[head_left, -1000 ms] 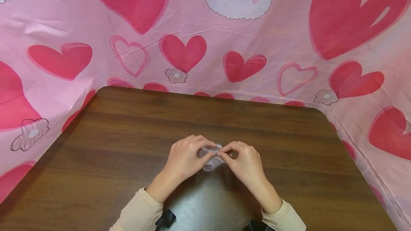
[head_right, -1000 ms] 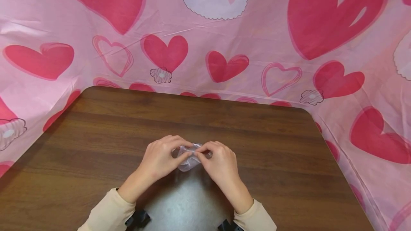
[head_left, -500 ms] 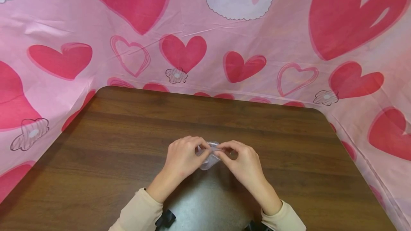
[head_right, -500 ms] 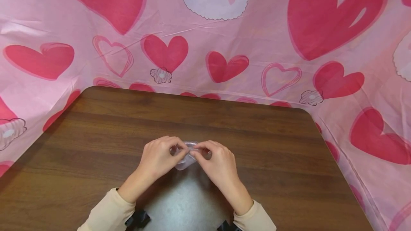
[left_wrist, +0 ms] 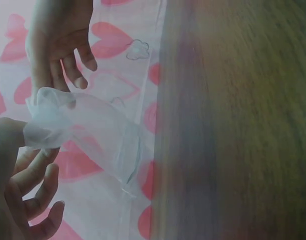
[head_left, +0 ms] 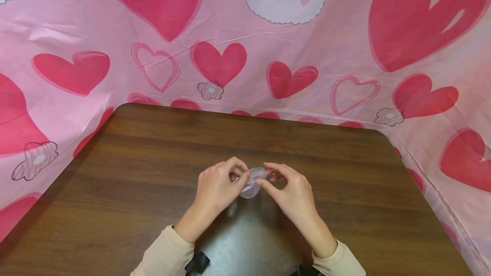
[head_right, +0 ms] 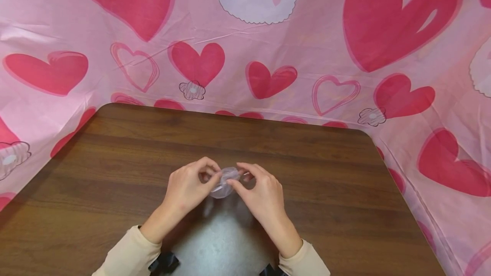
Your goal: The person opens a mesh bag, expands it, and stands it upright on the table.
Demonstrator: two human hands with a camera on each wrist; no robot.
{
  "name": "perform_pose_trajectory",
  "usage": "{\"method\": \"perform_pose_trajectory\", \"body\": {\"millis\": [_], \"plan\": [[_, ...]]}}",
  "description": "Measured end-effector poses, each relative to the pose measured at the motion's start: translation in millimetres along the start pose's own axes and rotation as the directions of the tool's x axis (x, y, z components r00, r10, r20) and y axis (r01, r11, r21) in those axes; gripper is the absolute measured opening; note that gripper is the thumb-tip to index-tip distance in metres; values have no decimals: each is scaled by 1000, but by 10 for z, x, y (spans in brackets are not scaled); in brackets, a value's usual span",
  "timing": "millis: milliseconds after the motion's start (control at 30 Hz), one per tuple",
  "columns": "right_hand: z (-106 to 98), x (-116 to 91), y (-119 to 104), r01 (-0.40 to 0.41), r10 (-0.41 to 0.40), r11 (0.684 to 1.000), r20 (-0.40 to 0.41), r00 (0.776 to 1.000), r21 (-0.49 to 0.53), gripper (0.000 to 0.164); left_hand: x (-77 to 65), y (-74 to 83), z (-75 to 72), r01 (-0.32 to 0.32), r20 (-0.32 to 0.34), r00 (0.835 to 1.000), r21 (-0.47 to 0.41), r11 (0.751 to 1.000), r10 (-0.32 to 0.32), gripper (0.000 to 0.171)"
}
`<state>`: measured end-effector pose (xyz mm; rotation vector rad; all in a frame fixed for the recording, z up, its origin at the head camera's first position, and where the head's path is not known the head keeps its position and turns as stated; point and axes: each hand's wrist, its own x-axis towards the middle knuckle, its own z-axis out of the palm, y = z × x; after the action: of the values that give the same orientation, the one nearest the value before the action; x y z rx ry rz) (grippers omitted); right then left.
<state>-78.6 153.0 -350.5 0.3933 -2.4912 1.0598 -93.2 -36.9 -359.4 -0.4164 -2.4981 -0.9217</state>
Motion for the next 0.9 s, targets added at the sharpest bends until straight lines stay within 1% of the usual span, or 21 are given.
{"method": "perform_pose_trajectory", "body": {"millis": [233,367,467,633,900], "plan": [[-13,13,10,-38,37,999,-57,998,-20,31,-12,31,8,25,-21,999,-48,999,-26,12],[-19,10,14,-49,49,999,-60,997,-6,23,-22,50,15,28,-14,999,-67,997,-29,13],[-25,8,14,-40,40,999,-59,997,10,17,-24,61,17,27,-5,1000,-76,997,-27,13],[-37,10,9,-24,27,999,-73,997,38,14,-25,61,26,33,-5,999,-56,998,-33,12],[-34,10,14,-27,34,996,-85,996,81,15,-23,65,31,18,6,1000,-30,999,-18,11]]}}
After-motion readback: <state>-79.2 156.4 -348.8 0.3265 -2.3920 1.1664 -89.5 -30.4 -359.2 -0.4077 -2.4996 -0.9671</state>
